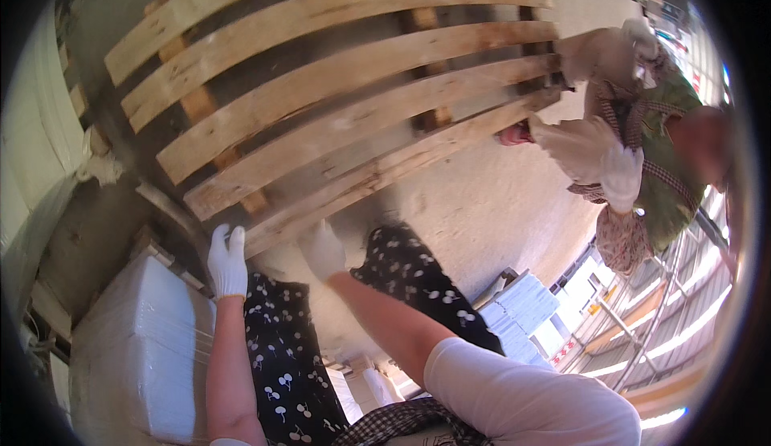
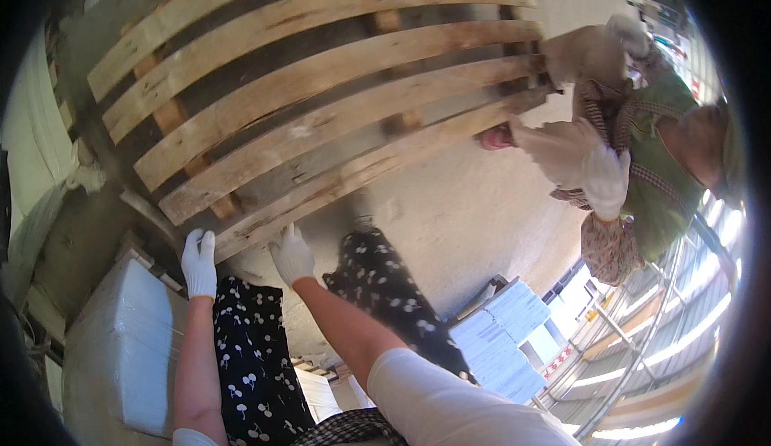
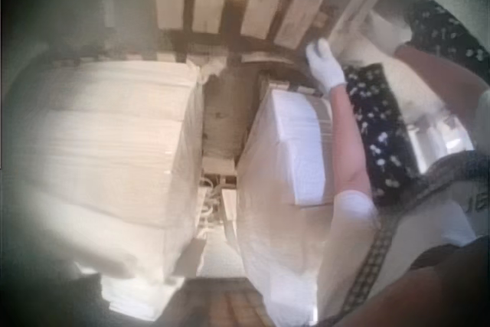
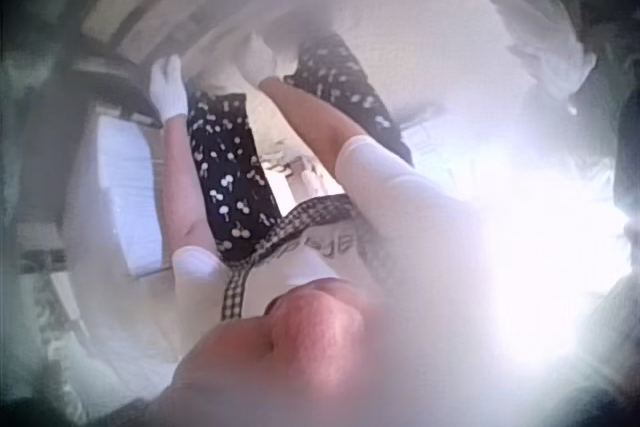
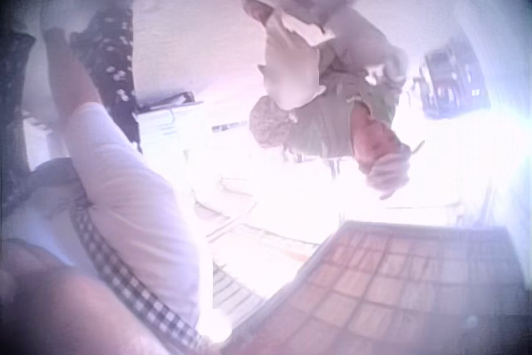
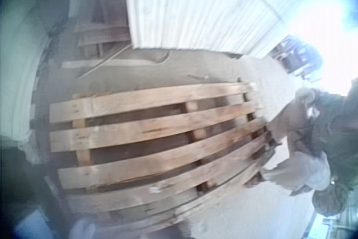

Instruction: The person moves a wooden pallet, then picks up white rectangular tiles from a table, wipes their surfaces with a cloth, and places them onto the pallet. The person repeats this process for several tiles.

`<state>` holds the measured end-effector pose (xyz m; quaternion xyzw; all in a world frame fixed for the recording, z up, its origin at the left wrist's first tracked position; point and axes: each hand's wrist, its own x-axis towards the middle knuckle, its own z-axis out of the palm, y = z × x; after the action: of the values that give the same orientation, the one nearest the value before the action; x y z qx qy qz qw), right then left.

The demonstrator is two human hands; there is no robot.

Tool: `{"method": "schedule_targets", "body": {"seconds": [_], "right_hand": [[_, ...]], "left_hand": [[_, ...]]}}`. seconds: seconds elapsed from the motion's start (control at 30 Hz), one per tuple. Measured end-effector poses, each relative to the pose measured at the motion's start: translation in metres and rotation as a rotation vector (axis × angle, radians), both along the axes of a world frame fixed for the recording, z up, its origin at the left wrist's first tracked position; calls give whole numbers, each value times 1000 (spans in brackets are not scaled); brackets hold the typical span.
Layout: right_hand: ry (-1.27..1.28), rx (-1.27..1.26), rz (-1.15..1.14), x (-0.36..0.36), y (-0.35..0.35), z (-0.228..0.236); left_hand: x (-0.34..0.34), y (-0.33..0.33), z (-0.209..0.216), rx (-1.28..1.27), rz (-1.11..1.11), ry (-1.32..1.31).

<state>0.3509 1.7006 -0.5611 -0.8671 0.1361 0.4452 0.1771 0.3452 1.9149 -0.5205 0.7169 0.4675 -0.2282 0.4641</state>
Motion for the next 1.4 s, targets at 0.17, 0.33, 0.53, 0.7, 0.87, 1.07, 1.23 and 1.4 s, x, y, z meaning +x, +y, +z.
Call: {"method": "schedule_targets", "body": {"seconds": [0.17, 0.33, 0.53, 0.7, 0.87, 1.07, 1.23, 1.4], "right_hand": [[-69, 55, -25, 33, -33, 98], [-96, 86, -90, 50, -58, 171], [-144, 155, -163, 76, -92, 270], [-81, 61, -178, 94, -158, 340], [14, 110, 12, 106, -229, 380], [-14, 164, 120, 146, -295, 423], [-55, 140, 105, 145, -339, 458], [-86, 85, 117, 104, -368, 478]], "left_hand": [[22, -16, 65, 335, -140, 91], [15, -62, 153, 166, -143, -58], [-40, -155, 260, -102, -246, -71], [-74, -198, 330, -200, -472, -53], [-56, -194, 373, -87, -481, -72], [-14, -173, 416, 136, -408, -165], [-1, -164, 443, 169, -374, -180], [-2, -150, 462, 267, -534, -219]]}}
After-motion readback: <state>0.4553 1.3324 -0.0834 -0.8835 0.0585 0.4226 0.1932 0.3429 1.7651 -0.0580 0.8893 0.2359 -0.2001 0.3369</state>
